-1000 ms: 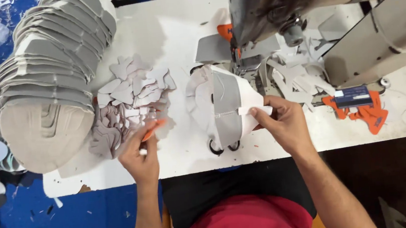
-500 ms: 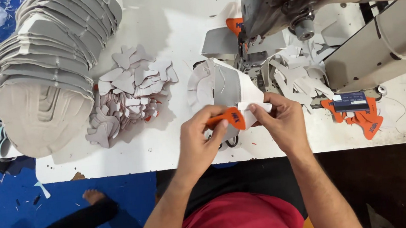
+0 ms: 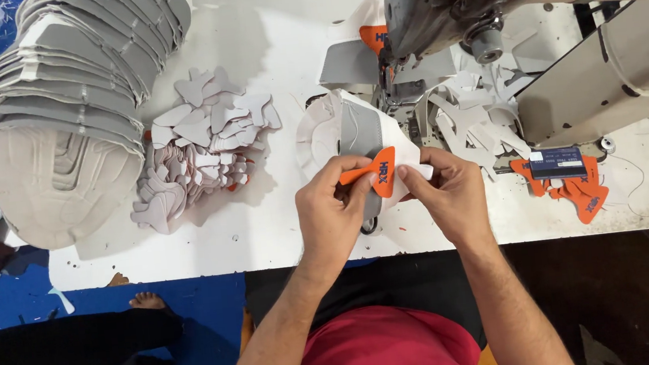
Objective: The person sews orange fabric pieces onto white shoe parts using a sewing machine. They repeatedly pick up a shoe part, align the orange piece, sew it, and then cut the thread with scissors.
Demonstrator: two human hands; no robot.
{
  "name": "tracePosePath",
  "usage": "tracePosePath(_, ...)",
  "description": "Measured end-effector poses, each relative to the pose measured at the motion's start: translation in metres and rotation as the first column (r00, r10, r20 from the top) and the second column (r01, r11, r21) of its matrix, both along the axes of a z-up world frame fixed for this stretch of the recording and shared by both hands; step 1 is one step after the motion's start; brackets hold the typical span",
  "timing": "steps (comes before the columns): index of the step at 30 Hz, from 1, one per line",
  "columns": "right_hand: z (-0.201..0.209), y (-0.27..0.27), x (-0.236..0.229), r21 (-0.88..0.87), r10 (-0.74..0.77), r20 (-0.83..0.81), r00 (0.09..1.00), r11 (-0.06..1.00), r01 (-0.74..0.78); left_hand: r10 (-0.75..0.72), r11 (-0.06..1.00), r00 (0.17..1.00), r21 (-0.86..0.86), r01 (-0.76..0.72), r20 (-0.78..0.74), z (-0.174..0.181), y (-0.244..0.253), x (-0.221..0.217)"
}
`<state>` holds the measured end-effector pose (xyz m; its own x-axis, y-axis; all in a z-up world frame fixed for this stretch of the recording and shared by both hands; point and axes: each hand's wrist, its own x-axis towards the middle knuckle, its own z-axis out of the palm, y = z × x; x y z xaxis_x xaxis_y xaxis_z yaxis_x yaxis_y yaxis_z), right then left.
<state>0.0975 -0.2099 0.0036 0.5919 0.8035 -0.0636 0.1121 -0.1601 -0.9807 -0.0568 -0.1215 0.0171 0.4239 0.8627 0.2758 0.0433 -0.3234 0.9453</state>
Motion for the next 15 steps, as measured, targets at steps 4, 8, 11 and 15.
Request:
tracePosePath(4,0.003,0.0,-0.001,0.007,0.002,-0.008,1.0,1.0,-0.002,0.026,0.999,0.999,-0.027,-0.028,-0.045,0.004,-0.002,0.001)
tracePosePath(8,0.007,0.0,-0.003,-0.007,-0.009,-0.003,1.0,1.0,0.009,0.032,0.999,0.999,0.016,-0.032,-0.013,0.001,-0.003,0.001)
tracePosePath(11,0.012,0.001,-0.008,0.02,-0.006,-0.021,1.0,1.0,0.006,0.043,0.997,0.999,0.066,-0.044,0.004,-0.001,-0.005,0.001)
tracePosePath(15,0.003,0.0,-0.01,-0.019,-0.031,0.057,0.998,0.999,0.032,0.059,0.997,0.998,0.047,-0.059,-0.006,0.002,-0.01,0.0)
